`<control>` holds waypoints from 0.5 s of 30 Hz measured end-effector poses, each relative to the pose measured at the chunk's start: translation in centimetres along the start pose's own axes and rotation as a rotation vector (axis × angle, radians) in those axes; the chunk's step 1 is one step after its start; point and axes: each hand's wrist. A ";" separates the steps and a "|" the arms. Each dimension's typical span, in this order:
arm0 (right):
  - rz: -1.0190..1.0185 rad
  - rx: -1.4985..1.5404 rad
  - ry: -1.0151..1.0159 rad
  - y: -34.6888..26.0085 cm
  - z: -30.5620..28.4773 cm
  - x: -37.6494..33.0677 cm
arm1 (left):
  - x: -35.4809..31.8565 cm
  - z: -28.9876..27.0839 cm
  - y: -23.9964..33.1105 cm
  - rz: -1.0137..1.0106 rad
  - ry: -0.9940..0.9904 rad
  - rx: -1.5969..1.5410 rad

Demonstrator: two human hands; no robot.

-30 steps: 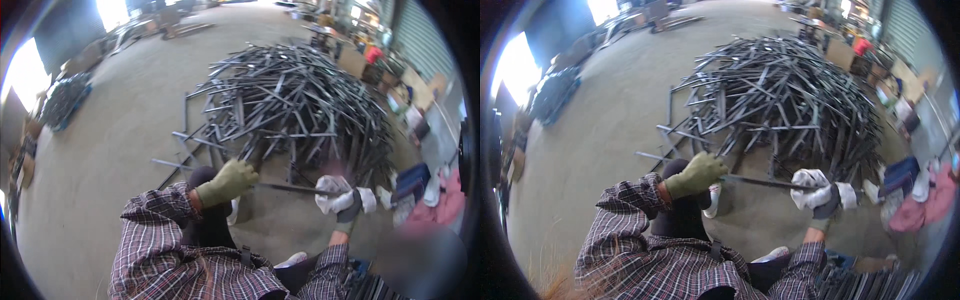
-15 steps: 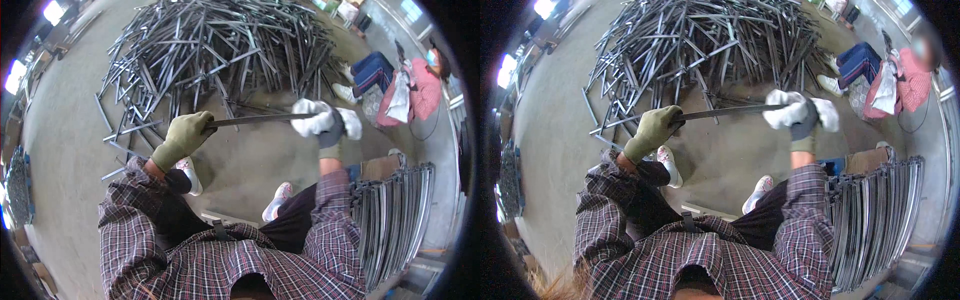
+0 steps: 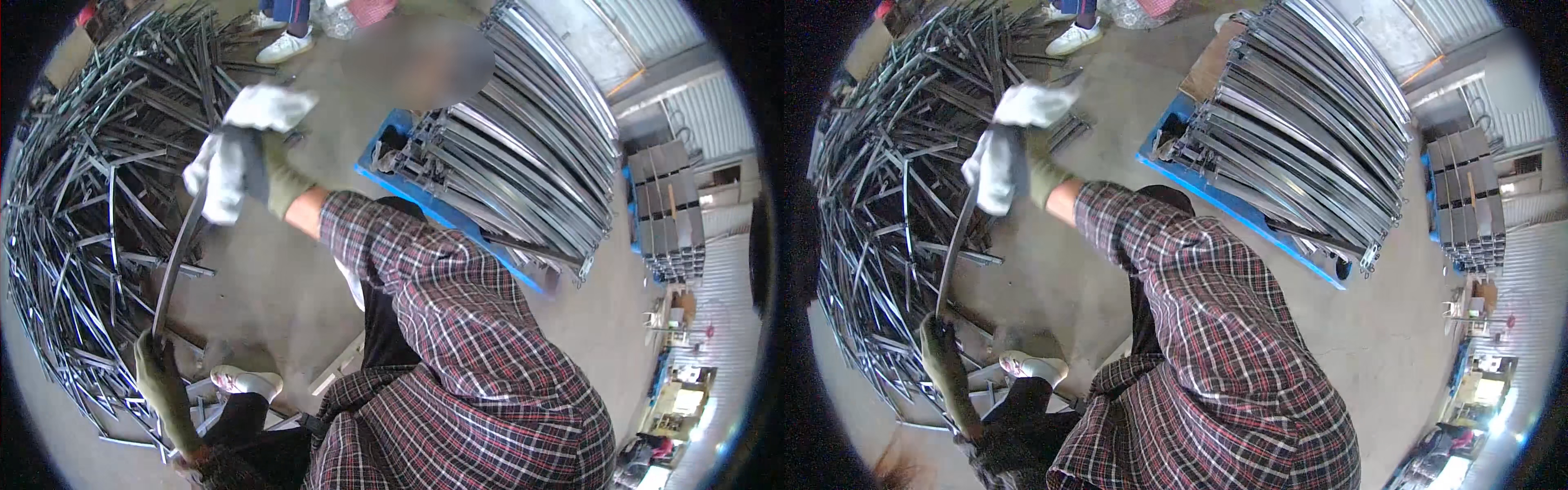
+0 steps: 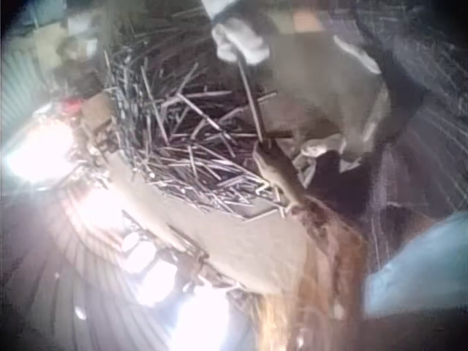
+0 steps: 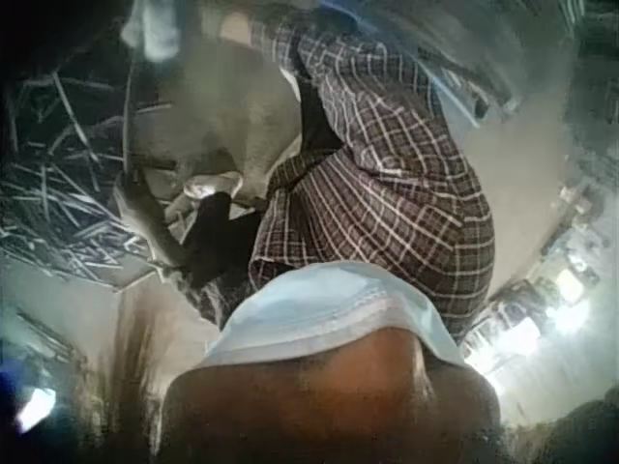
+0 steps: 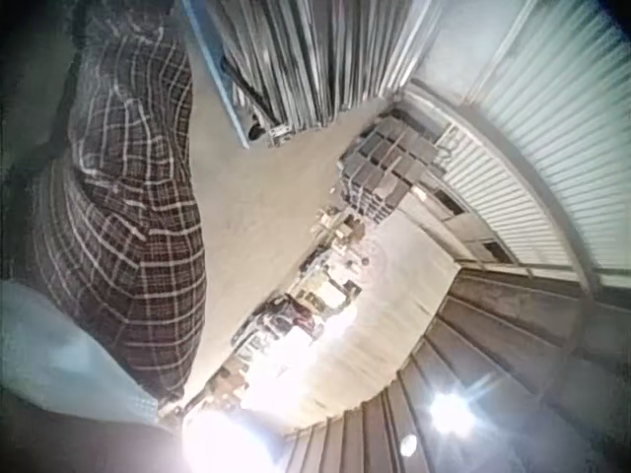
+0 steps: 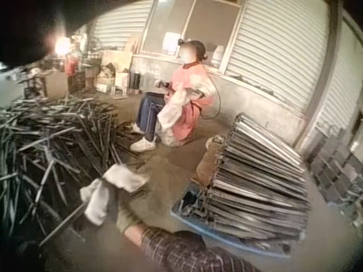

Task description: Picking up individual curved metal parts from a pile, wiping them with a cloth, and stacking them neatly on a pallet.

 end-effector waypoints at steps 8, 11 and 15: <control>0.073 -0.052 0.048 6.0 -3.0 0.0 | -0.4 0.9 2.3 0.038 -0.099 -0.050; 0.131 -0.253 -0.186 -2.6 -4.5 2.7 | -0.2 0.9 -0.4 0.097 0.000 -0.197; 0.020 -0.136 0.075 3.6 1.2 -2.2 | -0.1 2.4 4.1 0.014 -0.089 -0.086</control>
Point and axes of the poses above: each hand's wrist, its own x-axis towards the middle knuckle, its own z-axis out of the palm, y = z × x, and after that the axes turned 1 degree about x, right-handed
